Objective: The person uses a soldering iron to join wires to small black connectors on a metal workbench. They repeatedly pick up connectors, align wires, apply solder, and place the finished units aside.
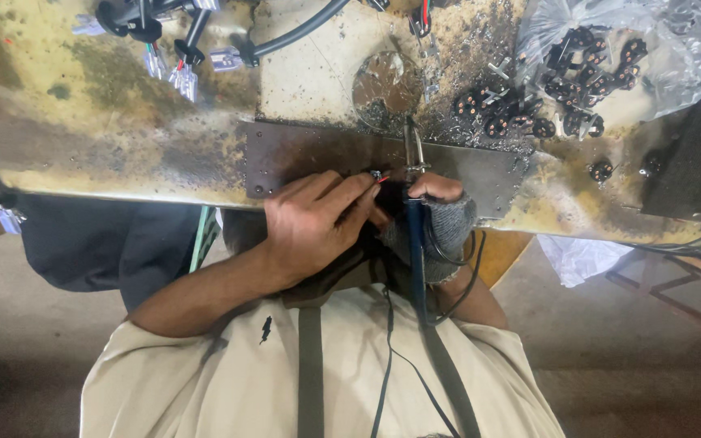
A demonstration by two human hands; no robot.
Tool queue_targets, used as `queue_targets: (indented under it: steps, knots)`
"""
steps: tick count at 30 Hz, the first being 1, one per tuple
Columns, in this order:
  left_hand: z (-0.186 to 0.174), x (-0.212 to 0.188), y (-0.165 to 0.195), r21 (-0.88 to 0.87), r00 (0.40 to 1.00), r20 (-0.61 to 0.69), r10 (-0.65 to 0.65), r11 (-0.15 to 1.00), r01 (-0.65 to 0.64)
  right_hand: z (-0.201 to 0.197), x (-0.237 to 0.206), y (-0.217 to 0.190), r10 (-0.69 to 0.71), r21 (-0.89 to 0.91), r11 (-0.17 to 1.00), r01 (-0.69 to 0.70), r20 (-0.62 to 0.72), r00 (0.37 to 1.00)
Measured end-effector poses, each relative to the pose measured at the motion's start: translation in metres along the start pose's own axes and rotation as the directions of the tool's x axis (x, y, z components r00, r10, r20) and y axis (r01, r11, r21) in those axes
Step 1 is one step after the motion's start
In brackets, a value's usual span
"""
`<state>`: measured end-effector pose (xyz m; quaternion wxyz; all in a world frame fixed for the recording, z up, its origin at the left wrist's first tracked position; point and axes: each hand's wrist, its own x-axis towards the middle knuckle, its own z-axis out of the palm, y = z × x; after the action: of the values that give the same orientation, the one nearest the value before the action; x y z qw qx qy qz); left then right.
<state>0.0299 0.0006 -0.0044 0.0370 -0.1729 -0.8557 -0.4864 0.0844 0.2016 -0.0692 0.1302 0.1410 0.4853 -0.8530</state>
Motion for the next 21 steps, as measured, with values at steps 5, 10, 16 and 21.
queue_targets:
  steps: [5, 10, 16, 21]
  knots:
    - [-0.021, 0.013, 0.005, -0.163, 0.957, 0.261, -0.13, 0.971, 0.176, -0.003, 0.0, -0.001, -0.34, -0.587, 0.746, 0.316, 0.073, 0.938]
    - [-0.039, 0.03, -0.005, -0.144, 0.855, 0.514, -0.063, 0.977, 0.159, 0.009, 0.001, -0.016, -0.41, -0.763, 0.429, 0.485, 0.313, 0.856]
    - [-0.035, 0.027, -0.005, 0.028, 0.917, 0.397, 0.03, 0.999, -0.045, 0.014, -0.007, -0.031, -0.335, -0.84, 0.392, 0.375, 0.25, 0.908]
    - [-0.028, 0.025, 0.001, 0.105, 0.919, 0.391, -0.049, 0.994, 0.008, 0.014, -0.007, -0.026, -0.297, -0.698, 0.609, 0.377, 0.241, 0.924]
